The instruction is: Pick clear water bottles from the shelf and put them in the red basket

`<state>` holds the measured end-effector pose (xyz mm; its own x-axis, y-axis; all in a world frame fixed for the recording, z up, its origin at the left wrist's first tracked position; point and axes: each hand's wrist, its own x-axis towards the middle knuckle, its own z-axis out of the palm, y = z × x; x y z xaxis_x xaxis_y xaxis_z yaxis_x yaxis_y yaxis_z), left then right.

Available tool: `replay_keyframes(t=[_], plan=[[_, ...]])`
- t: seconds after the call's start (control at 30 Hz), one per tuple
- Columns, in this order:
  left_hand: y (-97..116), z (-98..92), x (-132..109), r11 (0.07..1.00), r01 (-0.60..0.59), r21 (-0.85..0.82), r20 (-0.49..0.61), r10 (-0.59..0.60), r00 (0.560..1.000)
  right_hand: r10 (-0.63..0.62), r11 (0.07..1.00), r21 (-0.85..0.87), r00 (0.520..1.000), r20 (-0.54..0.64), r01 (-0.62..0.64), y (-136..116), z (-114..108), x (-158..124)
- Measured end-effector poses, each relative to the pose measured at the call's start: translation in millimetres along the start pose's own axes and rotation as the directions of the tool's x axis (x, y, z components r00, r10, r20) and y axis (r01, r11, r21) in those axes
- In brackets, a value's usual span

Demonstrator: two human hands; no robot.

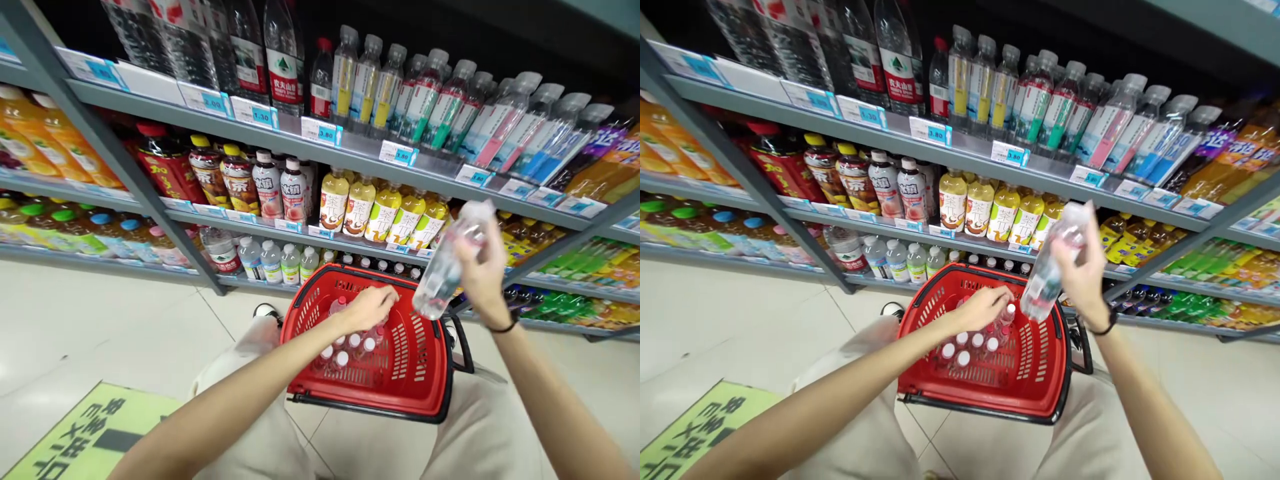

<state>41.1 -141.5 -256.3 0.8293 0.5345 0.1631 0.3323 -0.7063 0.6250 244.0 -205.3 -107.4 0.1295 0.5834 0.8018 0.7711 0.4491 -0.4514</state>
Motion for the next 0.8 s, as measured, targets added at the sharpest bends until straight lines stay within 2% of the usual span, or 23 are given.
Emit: replay_keyframes(t=[0.03,0.07,0.13,0.2,0.3,0.37,0.43,0.47,0.53,0.6,0.7,0.73,0.77,0.8], plan=[[2.9,-2.4,0.4,0.997,0.025,-0.069,-0.041,-0.027,0.999,0.089,0.996,0.008,0.993,0.076,-0.090,5.1,7.6,-33.7],[6.0,-4.3,0.2,0.988,0.045,-0.147,-0.078,-0.057,0.995,0.172,0.984,0.011,0.967,0.190,-0.178,9.7,15.2,-65.6],[11.3,-5.5,-1.8,0.949,0.071,-0.307,-0.110,-0.109,0.988,0.280,0.954,-0.008,0.878,0.389,-0.301,16.8,27.3,-120.2],[14.2,-2.0,-4.9,0.913,0.101,-0.395,-0.077,-0.142,0.987,0.343,0.929,-0.042,0.811,0.474,-0.368,21.0,33.4,-158.8],[13.9,9.9,-7.4,0.908,0.132,-0.398,0.021,-0.135,0.991,0.408,0.895,-0.056,0.761,0.505,-0.443,23.3,34.2,-188.9],[11.9,16.9,-6.1,0.899,0.142,-0.415,0.051,-0.133,0.990,0.438,0.871,-0.028,0.750,0.496,-0.491,24.3,33.9,-197.5],[9.8,19.1,-2.9,0.889,0.146,-0.434,0.054,-0.136,0.989,0.490,0.808,0.061,0.725,0.483,-0.587,27.0,34.7,-202.8],[8.7,18.0,-1.1,0.888,0.141,-0.438,0.047,-0.135,0.990,0.525,0.742,0.136,0.696,0.490,-0.656,29.5,35.4,-205.4],[6.3,11.8,2.0,0.892,0.124,-0.434,0.011,-0.132,0.991,0.585,0.524,0.295,0.589,0.557,-0.799,36.9,36.4,-210.7],[3.3,2.1,4.4,0.891,0.113,-0.440,-0.052,-0.151,0.987,0.577,0.237,0.361,0.430,0.695,-0.902,45.3,36.3,-215.7],[-2.3,-13.2,8.2,0.849,0.080,-0.522,-0.185,-0.204,0.961,0.387,-0.120,0.223,0.161,0.908,-0.967,50.6,35.5,-220.9],[-4.4,-17.5,9.7,0.828,0.051,-0.559,-0.232,-0.215,0.949,0.296,-0.204,0.170,0.105,0.949,-0.964,48.9,35.6,-222.0],[-6.5,-21.2,11.1,0.808,0.019,-0.589,-0.273,-0.221,0.936,0.223,-0.271,0.146,0.086,0.971,-0.951,45.5,36.0,-222.7],[-8.6,-24.1,12.5,0.795,-0.008,-0.607,-0.305,-0.223,0.926,0.180,-0.325,0.155,0.100,0.979,-0.933,40.9,36.8,-223.3]])
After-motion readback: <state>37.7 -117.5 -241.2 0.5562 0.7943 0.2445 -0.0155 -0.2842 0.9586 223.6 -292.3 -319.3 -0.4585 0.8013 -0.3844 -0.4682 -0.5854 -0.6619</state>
